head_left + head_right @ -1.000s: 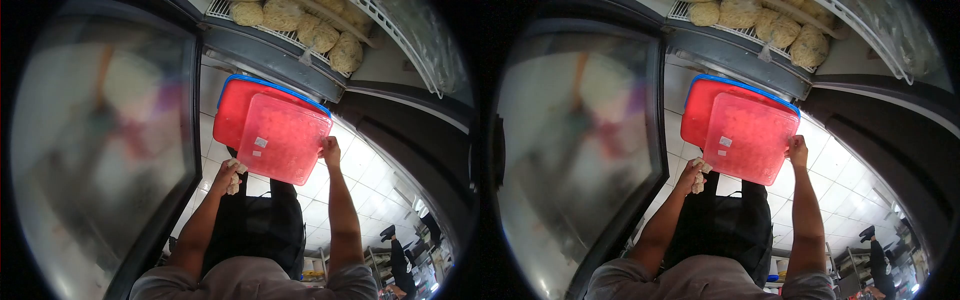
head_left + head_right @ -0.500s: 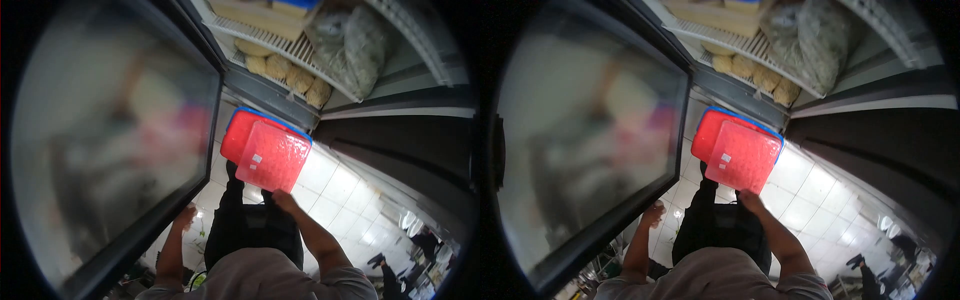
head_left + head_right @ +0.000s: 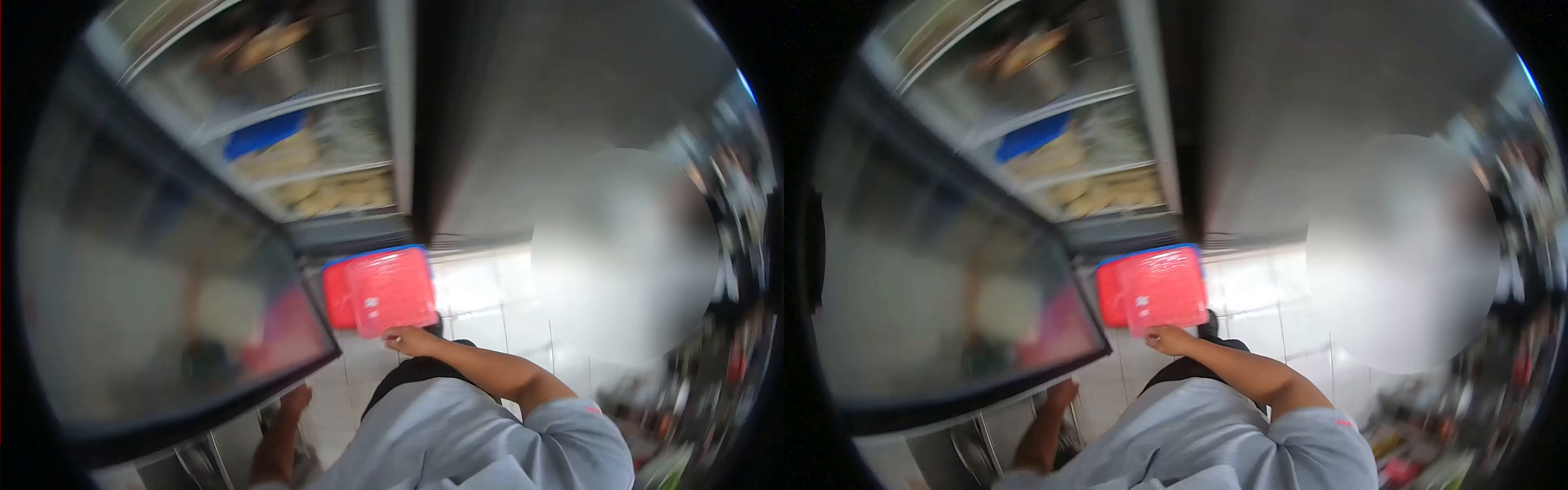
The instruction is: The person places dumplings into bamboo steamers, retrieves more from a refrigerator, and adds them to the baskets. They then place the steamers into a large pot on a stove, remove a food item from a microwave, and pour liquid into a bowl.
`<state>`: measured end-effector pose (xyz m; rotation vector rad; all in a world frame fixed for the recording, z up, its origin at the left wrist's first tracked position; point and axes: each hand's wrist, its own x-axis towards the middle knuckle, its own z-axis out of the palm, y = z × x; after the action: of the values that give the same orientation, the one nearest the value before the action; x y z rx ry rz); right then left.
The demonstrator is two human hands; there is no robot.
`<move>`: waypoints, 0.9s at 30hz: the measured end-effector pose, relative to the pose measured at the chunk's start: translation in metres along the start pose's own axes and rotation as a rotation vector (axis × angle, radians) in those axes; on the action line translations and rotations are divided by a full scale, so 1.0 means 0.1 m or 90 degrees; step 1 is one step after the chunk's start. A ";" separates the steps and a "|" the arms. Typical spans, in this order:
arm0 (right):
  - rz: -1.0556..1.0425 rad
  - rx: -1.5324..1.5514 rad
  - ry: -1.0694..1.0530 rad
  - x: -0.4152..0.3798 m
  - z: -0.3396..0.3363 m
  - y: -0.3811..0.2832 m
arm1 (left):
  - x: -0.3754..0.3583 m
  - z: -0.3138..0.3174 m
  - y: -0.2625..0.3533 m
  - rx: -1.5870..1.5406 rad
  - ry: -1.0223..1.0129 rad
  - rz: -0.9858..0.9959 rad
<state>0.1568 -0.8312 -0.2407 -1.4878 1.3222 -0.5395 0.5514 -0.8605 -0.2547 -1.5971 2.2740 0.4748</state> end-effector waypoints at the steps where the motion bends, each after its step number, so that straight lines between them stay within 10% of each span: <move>1: -0.004 0.018 0.061 -0.08 0.10 0.10 | 0.10 0.06 0.02 0.010 0.022 0.070; 3: 0.008 0.039 0.144 -0.34 0.26 0.12 | 0.43 0.16 0.09 0.052 -0.196 0.063; 6: 0.012 0.063 0.211 -0.66 0.46 0.09 | 0.73 -0.13 0.72 0.034 -0.159 0.173; 8: 0.067 0.099 0.244 -0.98 0.62 -0.10 | 0.89 -0.05 0.79 -0.327 -0.374 0.042; 15: 0.084 0.242 0.486 -1.61 0.91 0.09 | 0.36 -0.36 2.82 -0.733 -0.603 0.222; 20: 0.171 0.218 0.840 -2.71 0.77 -0.24 | -0.29 -0.30 4.05 -0.622 -0.667 0.326; 27: 0.121 0.768 0.936 -4.69 1.38 -0.45 | -1.94 -0.37 4.95 -0.145 -0.530 0.957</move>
<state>0.1554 -0.3565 -0.1172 0.2497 1.5343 -2.0297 0.1448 -0.5563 -0.0938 0.5748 2.2283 1.3705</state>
